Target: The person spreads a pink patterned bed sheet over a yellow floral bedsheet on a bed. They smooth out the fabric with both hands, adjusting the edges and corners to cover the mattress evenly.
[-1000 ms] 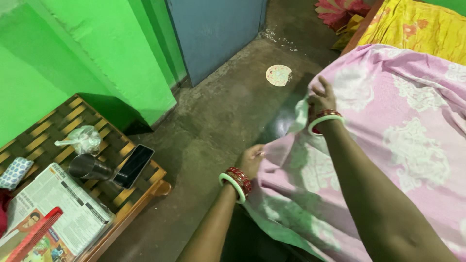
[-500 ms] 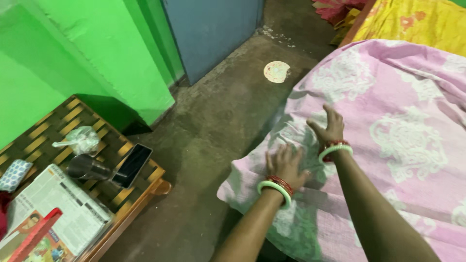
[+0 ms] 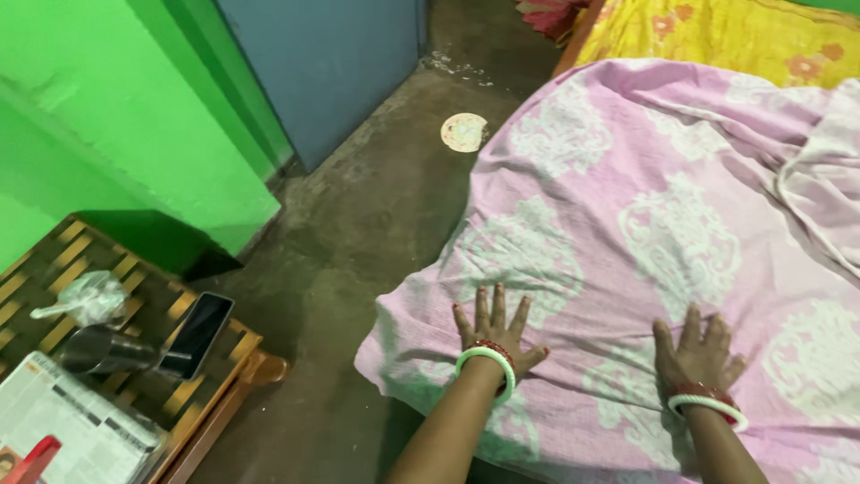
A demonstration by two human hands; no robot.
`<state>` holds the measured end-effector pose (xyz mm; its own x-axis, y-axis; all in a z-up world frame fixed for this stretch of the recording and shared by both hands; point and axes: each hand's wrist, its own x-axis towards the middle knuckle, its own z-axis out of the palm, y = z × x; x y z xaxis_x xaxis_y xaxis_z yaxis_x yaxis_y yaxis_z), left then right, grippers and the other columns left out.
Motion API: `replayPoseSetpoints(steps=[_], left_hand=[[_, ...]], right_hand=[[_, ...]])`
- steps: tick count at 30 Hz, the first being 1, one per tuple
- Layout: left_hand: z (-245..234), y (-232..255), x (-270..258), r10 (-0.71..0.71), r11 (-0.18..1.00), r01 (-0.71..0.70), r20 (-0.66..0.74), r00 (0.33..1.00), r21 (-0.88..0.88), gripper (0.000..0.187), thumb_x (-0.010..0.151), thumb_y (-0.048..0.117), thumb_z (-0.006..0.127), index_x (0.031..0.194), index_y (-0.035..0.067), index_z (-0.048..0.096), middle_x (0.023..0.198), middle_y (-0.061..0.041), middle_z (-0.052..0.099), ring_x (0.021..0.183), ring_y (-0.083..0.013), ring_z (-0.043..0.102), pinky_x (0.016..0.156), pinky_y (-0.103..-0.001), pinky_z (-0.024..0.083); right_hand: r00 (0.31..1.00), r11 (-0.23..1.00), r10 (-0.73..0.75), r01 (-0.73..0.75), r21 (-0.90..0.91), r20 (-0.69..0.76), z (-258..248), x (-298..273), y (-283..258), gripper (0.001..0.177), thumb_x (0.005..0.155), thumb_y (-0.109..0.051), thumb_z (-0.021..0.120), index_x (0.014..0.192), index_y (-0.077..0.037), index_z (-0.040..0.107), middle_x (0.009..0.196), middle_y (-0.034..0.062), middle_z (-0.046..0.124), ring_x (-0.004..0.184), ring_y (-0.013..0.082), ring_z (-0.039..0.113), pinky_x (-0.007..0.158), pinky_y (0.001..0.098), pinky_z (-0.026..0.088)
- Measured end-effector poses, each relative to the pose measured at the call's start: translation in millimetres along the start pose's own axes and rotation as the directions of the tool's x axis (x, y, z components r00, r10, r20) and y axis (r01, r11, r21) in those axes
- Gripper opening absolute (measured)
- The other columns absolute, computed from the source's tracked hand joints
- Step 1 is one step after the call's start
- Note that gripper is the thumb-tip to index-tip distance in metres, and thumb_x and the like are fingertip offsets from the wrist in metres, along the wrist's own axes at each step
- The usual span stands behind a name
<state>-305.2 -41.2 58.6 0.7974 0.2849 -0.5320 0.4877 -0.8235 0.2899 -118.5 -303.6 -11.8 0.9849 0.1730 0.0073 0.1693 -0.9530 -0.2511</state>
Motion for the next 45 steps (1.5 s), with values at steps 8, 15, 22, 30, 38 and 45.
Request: replayPoseSetpoints(steps=[8, 15, 22, 30, 38, 45], left_hand=[[-17.0, 48.2, -11.0, -0.149, 0.989, 0.148, 0.064, 0.987, 0.021, 0.109, 0.087, 0.080, 0.045, 0.164, 0.032, -0.016, 0.170, -0.015, -0.026, 0.154, -0.0453, -0.023, 0.114, -0.079, -0.001], [41.4, 151.6, -14.0, 0.067, 0.993, -0.063, -0.036, 0.997, 0.101, 0.115, 0.081, 0.084, 0.053, 0.163, 0.033, -0.009, 0.169, -0.017, -0.025, 0.153, -0.0468, -0.026, 0.111, -0.081, -0.008], [116.5, 258.9, -19.6, 0.281, 0.927, -0.297, 0.100, 0.955, 0.230, 0.125, 0.070, 0.088, 0.058, 0.163, 0.037, -0.008, 0.169, -0.015, -0.024, 0.151, -0.0478, -0.029, 0.103, -0.088, -0.011], [176.3, 342.7, -34.8, 0.489, 0.849, -0.502, 0.115, 0.865, 0.163, 0.128, 0.057, 0.089, 0.067, 0.160, 0.048, 0.003, 0.170, -0.014, -0.020, 0.151, -0.0493, -0.027, 0.103, -0.088, -0.012], [215.2, 412.3, -35.3, 0.496, 0.859, -0.482, -0.050, 0.867, 0.172, 0.058, 0.079, 0.038, 0.082, 0.132, 0.034, 0.059, 0.162, -0.008, 0.027, 0.156, -0.0399, 0.010, 0.109, -0.090, 0.001], [221.6, 425.0, -27.8, 0.574, 0.800, -0.592, -0.157, 0.803, -0.103, 0.037, 0.073, 0.030, 0.078, 0.107, 0.017, 0.073, 0.126, -0.009, 0.064, 0.122, -0.0326, 0.058, 0.104, -0.053, 0.047]], right_hand=[[0.994, 1.000, -0.004, 0.007, -0.022, 0.109, 8.2, 9.7, 10.4, 0.089, 0.091, -0.078, 0.024, 0.163, -0.027, 0.007, 0.169, 0.0130, -0.003, 0.156, 0.0287, -0.005, 0.120, 0.0589, -0.006], [0.963, 0.979, -0.177, 0.193, -0.065, 0.203, 4.4, 7.7, 50.4, 0.087, 0.091, -0.076, 0.032, 0.162, -0.031, 0.012, 0.171, 0.0091, 0.000, 0.157, 0.0276, -0.004, 0.121, 0.0566, -0.005], [0.987, 0.975, -0.112, 0.132, -0.179, 0.118, -25.1, -19.9, 152.9, 0.083, 0.091, -0.077, 0.034, 0.162, -0.036, 0.019, 0.171, 0.0046, 0.006, 0.157, 0.0271, 0.003, 0.123, 0.0591, -0.002], [0.986, 0.990, 0.100, -0.085, -0.112, 0.137, -65.8, -45.3, 309.6, 0.092, 0.081, -0.079, 0.047, 0.159, -0.036, 0.026, 0.171, 0.0045, 0.010, 0.156, 0.0285, 0.010, 0.117, 0.0690, 0.007], [0.967, 0.964, 0.249, -0.243, -0.104, 0.047, -101.4, -79.2, 396.8, 0.100, 0.073, -0.066, 0.080, 0.155, -0.027, 0.039, 0.166, 0.0252, 0.020, 0.153, 0.0453, 0.016, 0.121, 0.0641, 0.021], [0.651, 0.538, 0.758, -0.602, 0.590, -0.027, -119.4, -101.2, 400.1, 0.108, 0.072, -0.034, 0.088, 0.159, -0.009, 0.029, 0.157, 0.0311, 0.034, 0.140, 0.0456, 0.037, 0.107, 0.0582, 0.041]])
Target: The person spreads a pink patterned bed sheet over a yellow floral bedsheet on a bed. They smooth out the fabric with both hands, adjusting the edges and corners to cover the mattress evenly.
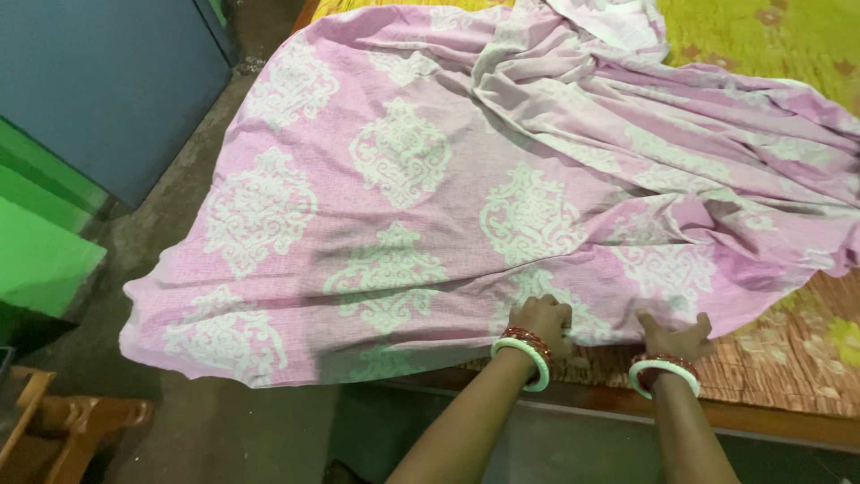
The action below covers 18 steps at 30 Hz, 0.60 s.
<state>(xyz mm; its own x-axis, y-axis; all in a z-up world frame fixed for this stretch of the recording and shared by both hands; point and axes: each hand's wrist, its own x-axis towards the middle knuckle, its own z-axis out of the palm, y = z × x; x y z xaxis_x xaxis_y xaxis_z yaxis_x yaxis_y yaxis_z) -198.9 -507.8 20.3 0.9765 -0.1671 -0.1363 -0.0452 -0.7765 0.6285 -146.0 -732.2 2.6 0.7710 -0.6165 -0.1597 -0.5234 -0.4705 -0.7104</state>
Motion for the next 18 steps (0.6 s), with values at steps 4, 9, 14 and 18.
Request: replayPoseSetpoints(steps=[4, 9, 14, 18], left_hand=[[8.1, 0.5, -0.4, 0.059, 0.976, -0.057, 0.007, 0.998, -0.211, 0.035, 0.075, 0.031, 0.074, 0.101, 0.008, 0.073, 0.112, -0.014, 0.070, 0.105, -0.0331, 0.068, 0.093, -0.044, 0.055], [11.4, 14.6, -1.0, 0.098, 0.887, -0.082, 0.011, 0.995, -0.455, 0.035, 0.071, 0.027, 0.074, 0.098, 0.004, 0.072, 0.110, -0.015, 0.066, 0.096, -0.0307, 0.070, 0.088, -0.039, 0.056], [21.2, 31.6, 0.4, 0.128, 0.760, -0.037, 0.093, 0.987, -0.649, 0.030, 0.070, 0.018, 0.073, 0.094, 0.000, 0.073, 0.113, -0.015, 0.072, 0.092, -0.0245, 0.069, 0.080, -0.038, 0.056], [32.5, 40.1, 3.3, 0.095, 0.852, 0.068, 0.281, 0.955, -0.519, 0.031, 0.072, 0.012, 0.064, 0.101, 0.004, 0.073, 0.103, -0.021, 0.078, 0.083, -0.0260, 0.072, 0.074, -0.038, 0.057]], right_hand=[[0.968, 0.883, 0.192, -0.242, 0.402, 0.161, 1.6, 35.0, -2.8, 0.097, 0.075, -0.033, 0.087, 0.150, -0.003, 0.033, 0.143, 0.0261, 0.053, 0.124, 0.0348, 0.055, 0.101, 0.0498, 0.042], [0.900, 0.704, 0.240, -0.420, 0.573, 0.365, 14.7, 79.4, 18.8, 0.063, 0.084, -0.032, 0.084, 0.126, -0.008, 0.044, 0.112, 0.0130, 0.052, 0.094, 0.0241, 0.050, 0.078, 0.0390, 0.039], [0.839, 0.644, 0.157, -0.487, 0.589, 0.522, 8.4, 133.6, 66.0, 0.034, 0.093, -0.032, 0.081, 0.103, -0.012, 0.055, 0.082, -0.0001, 0.052, 0.065, 0.0135, 0.045, 0.055, 0.0283, 0.036], [0.874, 0.691, -0.035, -0.329, 0.644, 0.484, -7.1, 167.2, 72.9, 0.031, 0.098, -0.028, 0.079, 0.087, -0.014, 0.052, 0.068, -0.0057, 0.043, 0.051, 0.0084, 0.036, 0.044, 0.0243, 0.029]])
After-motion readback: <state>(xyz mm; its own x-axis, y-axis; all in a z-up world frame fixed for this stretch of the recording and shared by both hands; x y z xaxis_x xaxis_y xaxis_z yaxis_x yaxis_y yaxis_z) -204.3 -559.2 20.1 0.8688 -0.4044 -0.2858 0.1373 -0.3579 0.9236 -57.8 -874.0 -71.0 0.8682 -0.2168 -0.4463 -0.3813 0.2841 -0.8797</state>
